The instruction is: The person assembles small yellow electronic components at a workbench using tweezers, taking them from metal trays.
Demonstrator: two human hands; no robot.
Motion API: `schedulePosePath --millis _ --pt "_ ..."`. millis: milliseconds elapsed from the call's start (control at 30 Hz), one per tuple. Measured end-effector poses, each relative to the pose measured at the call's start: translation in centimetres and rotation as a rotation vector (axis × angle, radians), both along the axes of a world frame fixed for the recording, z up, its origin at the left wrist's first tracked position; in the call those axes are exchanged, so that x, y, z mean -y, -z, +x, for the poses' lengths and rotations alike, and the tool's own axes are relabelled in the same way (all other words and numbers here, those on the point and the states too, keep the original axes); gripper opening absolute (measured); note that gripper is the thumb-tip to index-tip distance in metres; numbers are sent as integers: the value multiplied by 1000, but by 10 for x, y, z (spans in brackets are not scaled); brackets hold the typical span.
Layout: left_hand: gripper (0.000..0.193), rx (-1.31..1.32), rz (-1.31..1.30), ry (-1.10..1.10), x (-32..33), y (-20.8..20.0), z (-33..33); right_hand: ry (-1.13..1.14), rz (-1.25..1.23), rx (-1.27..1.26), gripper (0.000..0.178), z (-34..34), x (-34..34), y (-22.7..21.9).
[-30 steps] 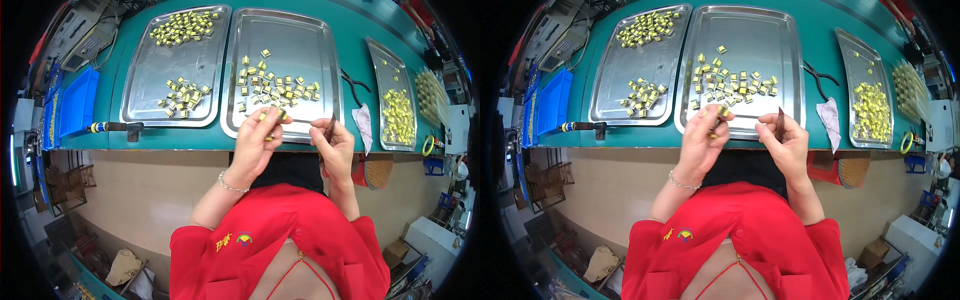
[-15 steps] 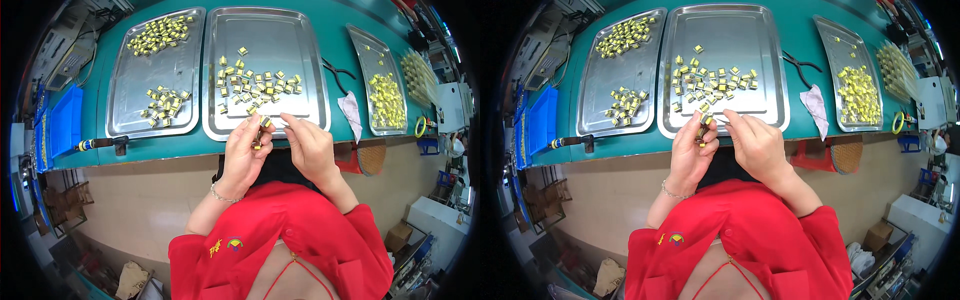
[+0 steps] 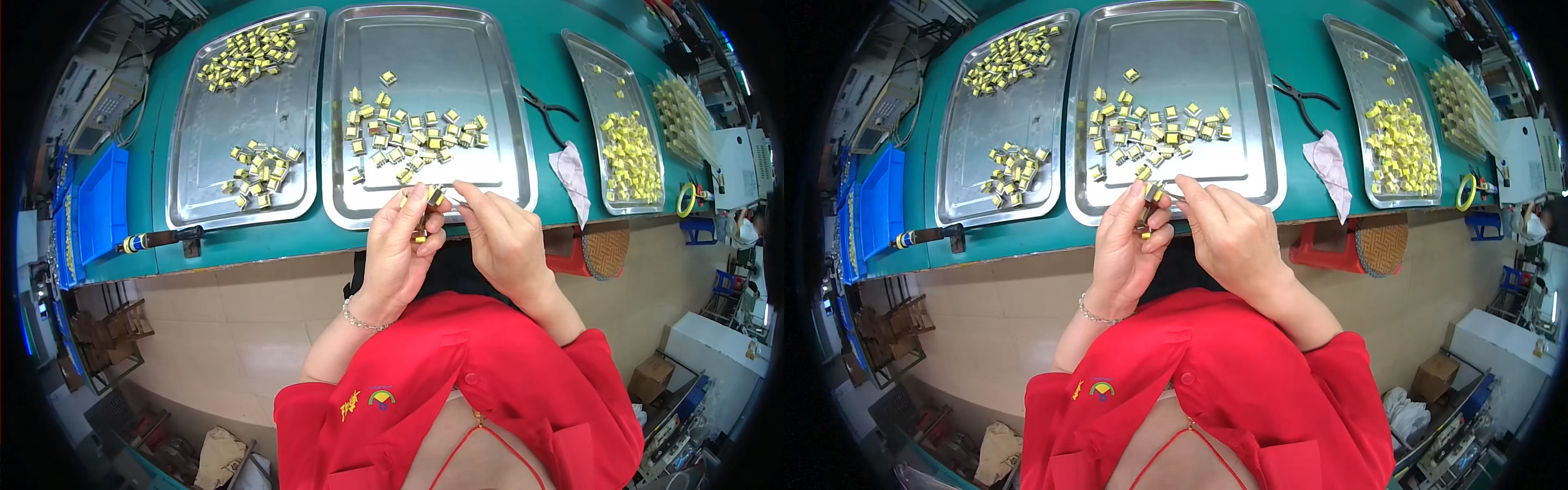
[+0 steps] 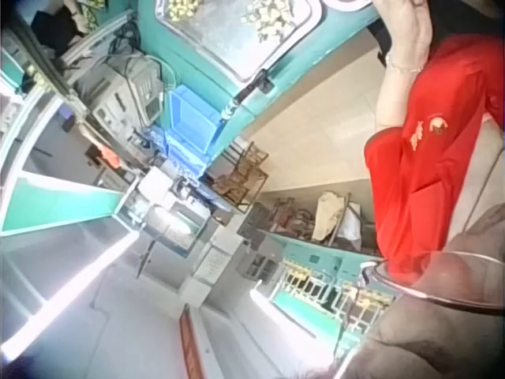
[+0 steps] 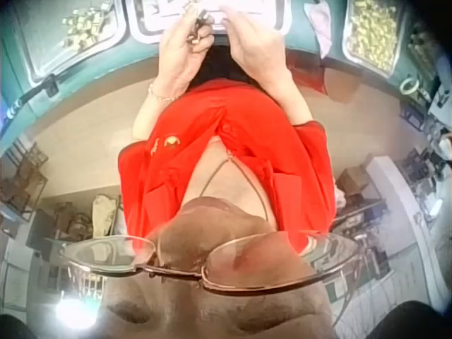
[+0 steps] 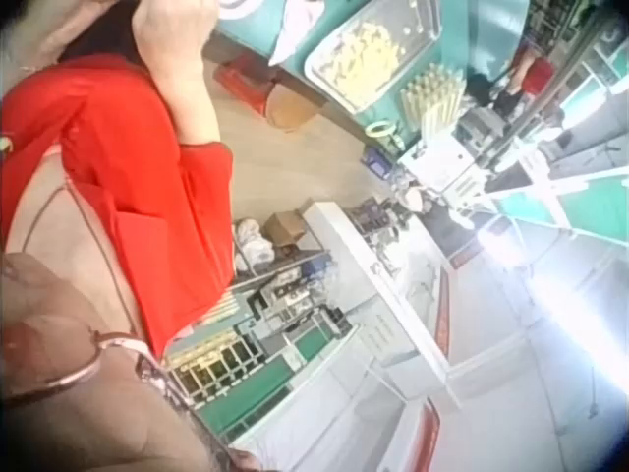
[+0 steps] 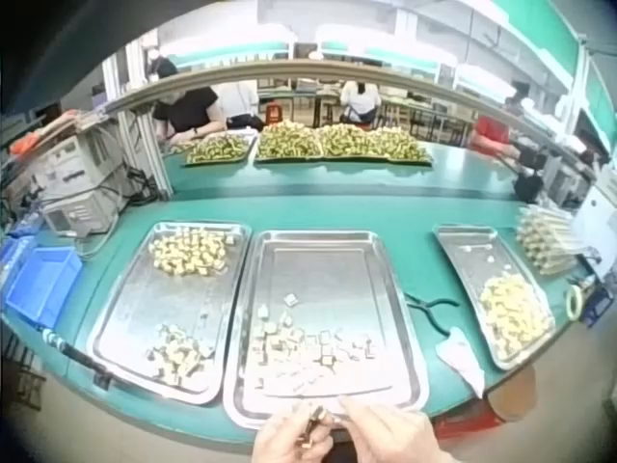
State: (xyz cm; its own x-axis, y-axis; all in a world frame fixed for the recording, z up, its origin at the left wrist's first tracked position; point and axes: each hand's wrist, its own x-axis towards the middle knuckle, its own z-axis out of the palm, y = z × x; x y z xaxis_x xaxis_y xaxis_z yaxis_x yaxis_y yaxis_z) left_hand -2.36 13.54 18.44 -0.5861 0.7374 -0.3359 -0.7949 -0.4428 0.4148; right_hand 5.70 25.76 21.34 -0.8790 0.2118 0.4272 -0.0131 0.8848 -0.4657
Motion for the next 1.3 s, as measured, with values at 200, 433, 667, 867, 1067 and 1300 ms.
schedulePosePath --millis 200,433,667,867,1067,1300 --pt "16 -38 2 3 -1 1 0 34 20 13 26 -1 -1 2" --pt "15 -32 -10 13 -1 2 0 22 20 66 26 2 0 0" --pt "17 -43 -34 1 -2 1 0 38 -9 25 26 0 -5 3" --pt "17 -78 -74 29 -1 -1 0 71 -25 51 26 1 -9 3" --pt "15 -56 -69 32 -3 1 -1 -2 -41 111 25 6 -5 3" --pt "15 -27 -78 3 -1 4 -5 24 -87 59 22 3 -9 2"
